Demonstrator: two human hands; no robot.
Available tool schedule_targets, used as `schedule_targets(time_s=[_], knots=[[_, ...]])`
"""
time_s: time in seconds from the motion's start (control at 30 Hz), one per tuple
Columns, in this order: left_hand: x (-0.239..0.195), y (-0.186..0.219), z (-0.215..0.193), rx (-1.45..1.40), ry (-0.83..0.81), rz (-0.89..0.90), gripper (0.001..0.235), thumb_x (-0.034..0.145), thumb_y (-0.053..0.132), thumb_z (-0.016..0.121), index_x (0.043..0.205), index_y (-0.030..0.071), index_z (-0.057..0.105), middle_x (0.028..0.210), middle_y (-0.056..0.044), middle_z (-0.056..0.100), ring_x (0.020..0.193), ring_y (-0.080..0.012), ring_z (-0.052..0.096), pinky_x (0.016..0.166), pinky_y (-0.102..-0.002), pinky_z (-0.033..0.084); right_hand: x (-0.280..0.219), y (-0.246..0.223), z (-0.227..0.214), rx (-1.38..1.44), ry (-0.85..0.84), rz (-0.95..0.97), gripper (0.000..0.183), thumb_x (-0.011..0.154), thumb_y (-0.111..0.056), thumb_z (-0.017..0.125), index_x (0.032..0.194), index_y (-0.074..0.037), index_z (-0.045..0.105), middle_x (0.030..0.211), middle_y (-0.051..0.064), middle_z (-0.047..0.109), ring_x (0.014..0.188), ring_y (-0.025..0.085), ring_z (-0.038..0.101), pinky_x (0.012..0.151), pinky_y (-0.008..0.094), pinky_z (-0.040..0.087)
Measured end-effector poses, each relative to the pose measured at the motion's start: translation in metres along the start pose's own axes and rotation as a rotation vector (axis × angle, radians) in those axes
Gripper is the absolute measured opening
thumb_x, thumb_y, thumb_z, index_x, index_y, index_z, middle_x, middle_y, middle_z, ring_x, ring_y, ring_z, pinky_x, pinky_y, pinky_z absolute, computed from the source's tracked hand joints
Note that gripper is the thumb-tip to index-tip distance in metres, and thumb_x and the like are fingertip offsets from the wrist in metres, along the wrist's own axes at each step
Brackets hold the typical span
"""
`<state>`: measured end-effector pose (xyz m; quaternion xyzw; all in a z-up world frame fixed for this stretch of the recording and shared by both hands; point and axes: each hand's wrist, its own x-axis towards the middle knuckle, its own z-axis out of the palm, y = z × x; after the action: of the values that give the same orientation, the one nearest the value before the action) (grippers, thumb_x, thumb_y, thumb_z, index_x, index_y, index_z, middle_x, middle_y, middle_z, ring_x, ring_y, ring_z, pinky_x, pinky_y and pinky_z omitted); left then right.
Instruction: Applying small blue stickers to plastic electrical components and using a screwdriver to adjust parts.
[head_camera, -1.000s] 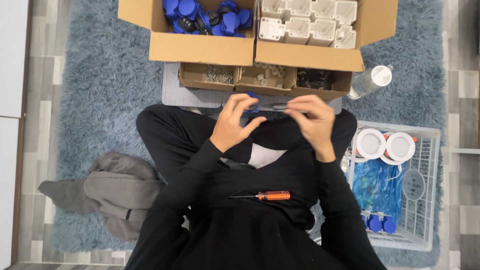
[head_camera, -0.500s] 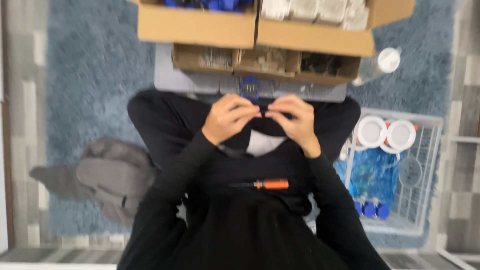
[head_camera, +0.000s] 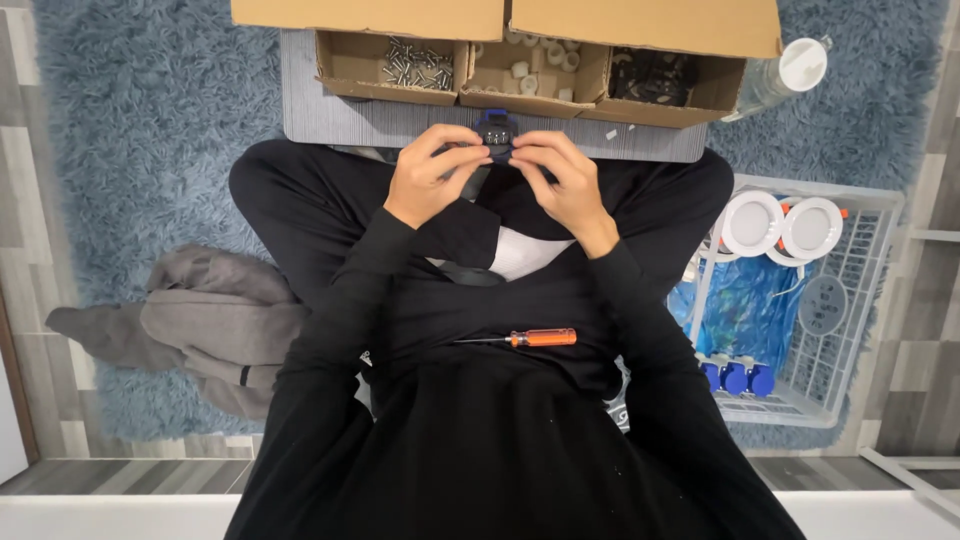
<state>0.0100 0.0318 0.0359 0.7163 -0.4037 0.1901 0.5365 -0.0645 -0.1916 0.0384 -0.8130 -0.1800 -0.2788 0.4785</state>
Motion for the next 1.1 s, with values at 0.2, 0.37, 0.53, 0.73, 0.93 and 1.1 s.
schedule_targets(time_s=[0.2,0.37,0.53,0.73,0.93,1.1], knots=[[-0.008,-0.016,0.006,0.009,-0.019,-0.027,0.007,0.099,0.002,0.085,0.104,0.006,0.086,0.109,-0.008,0.080,0.093,-0.0279,0.078,0.078,-0.037,0.066,0.000,0.012,0.006,-0.066,-0.017,-0.034,0.006,0.101,0.007,0.081,0.106,0.005,0.080,0.111,0.017,0.079,0.100,0.037,0.079,0.085,0.045,0.065],[-0.010,-0.017,0.006,-0.001,-0.034,0.003,0.008,0.098,-0.001,0.083,0.104,0.005,0.085,0.110,-0.011,0.079,0.099,-0.0333,0.077,0.084,-0.043,0.066,-0.002,0.013,0.006,-0.098,-0.032,-0.027,0.007,0.100,0.005,0.082,0.107,0.002,0.081,0.111,0.016,0.079,0.101,0.038,0.077,0.086,0.046,0.065],[-0.005,-0.015,0.009,0.018,-0.002,0.034,0.009,0.097,-0.002,0.083,0.103,0.005,0.084,0.109,-0.010,0.079,0.102,-0.0339,0.076,0.088,-0.044,0.066,0.008,0.008,0.005,-0.128,-0.031,-0.037,0.010,0.100,0.005,0.081,0.108,0.000,0.081,0.110,0.013,0.078,0.102,0.035,0.076,0.088,0.046,0.064],[-0.004,-0.009,0.014,0.032,0.025,0.066,0.009,0.097,-0.006,0.082,0.104,-0.001,0.082,0.108,-0.013,0.079,0.107,-0.0362,0.079,0.091,-0.044,0.067,0.011,0.006,0.006,-0.119,-0.026,-0.062,0.009,0.101,0.005,0.080,0.108,0.000,0.080,0.107,0.012,0.078,0.108,0.036,0.077,0.092,0.046,0.064],[-0.012,-0.011,0.019,0.039,0.020,0.030,0.010,0.098,-0.004,0.082,0.105,0.002,0.081,0.109,-0.009,0.077,0.106,-0.0321,0.080,0.088,-0.040,0.068,0.009,0.006,0.004,-0.102,-0.047,-0.038,0.009,0.101,0.005,0.079,0.107,0.000,0.079,0.106,0.011,0.078,0.106,0.037,0.078,0.090,0.045,0.066],[-0.014,-0.011,0.017,0.019,-0.008,-0.051,0.008,0.099,0.000,0.080,0.105,0.005,0.082,0.111,-0.007,0.075,0.105,-0.0294,0.081,0.086,-0.037,0.070,0.013,-0.001,0.000,-0.152,-0.105,0.019,0.005,0.102,0.001,0.078,0.104,-0.003,0.075,0.106,0.010,0.074,0.101,0.036,0.079,0.086,0.045,0.067]])
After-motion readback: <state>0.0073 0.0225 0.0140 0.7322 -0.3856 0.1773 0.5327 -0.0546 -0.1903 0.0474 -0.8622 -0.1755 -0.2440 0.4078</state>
